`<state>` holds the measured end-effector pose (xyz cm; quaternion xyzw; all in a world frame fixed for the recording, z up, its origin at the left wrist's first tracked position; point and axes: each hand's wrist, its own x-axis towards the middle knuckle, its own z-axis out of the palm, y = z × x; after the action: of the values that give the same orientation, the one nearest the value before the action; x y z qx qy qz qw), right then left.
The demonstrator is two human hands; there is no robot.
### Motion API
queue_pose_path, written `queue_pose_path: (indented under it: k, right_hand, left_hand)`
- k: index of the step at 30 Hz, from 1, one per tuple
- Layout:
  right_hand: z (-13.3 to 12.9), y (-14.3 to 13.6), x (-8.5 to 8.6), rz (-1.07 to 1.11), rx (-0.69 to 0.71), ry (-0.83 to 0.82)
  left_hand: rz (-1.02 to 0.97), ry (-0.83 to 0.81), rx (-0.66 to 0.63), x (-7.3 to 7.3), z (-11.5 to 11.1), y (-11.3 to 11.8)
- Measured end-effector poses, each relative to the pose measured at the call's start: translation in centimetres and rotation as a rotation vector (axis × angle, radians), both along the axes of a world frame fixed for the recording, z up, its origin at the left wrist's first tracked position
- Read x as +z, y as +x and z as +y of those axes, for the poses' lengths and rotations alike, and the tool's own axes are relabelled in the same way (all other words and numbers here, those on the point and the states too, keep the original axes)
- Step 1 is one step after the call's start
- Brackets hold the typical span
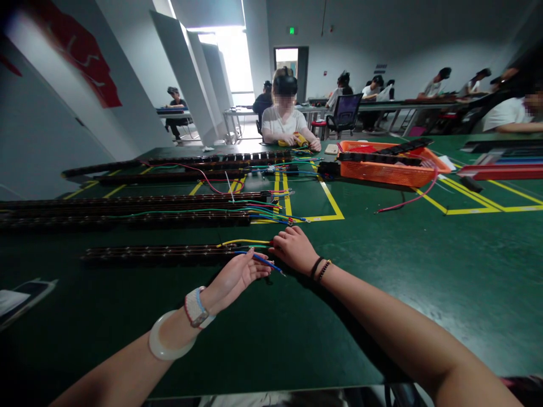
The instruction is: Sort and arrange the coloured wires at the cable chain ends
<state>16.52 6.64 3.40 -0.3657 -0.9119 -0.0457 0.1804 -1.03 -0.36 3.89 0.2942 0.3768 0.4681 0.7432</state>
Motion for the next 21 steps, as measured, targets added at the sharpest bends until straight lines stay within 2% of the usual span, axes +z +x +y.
queue_pose_path:
  k: [3,6,9,11,16,21]
  right_hand:
    - [-0.4,0.3,0.3,0.090,0.055,-0.078]
    - [-0.9,0.8,0.9,0.170,0.183,-0.142]
    - [-1.3,1.1,1.3,0.153,0.317,-0.168]
    - [-1.5,1.0,1.5,0.095,0.357,-0.176]
    - [-1.5,0.5,2.2,-0.032,0.351,-0.238]
    - [-1.6,0.4,3.3,-0.088,0.257,-0.275]
  left_hand:
    - [0.007,-0.005,-0.001,0.0,0.0,0.0]
    - [0.018,-0.007,-0.001,0.2,-0.1,0.0]
    - [0.023,-0.004,0.008,0.4,-0.2,0.0]
    - [0.026,-0.011,0.020,0.4,-0.2,0.1]
    - [0.017,-0.010,0.034,0.4,-0.2,0.2]
    - [0.009,-0.002,0.021,0.4,-0.1,0.1]
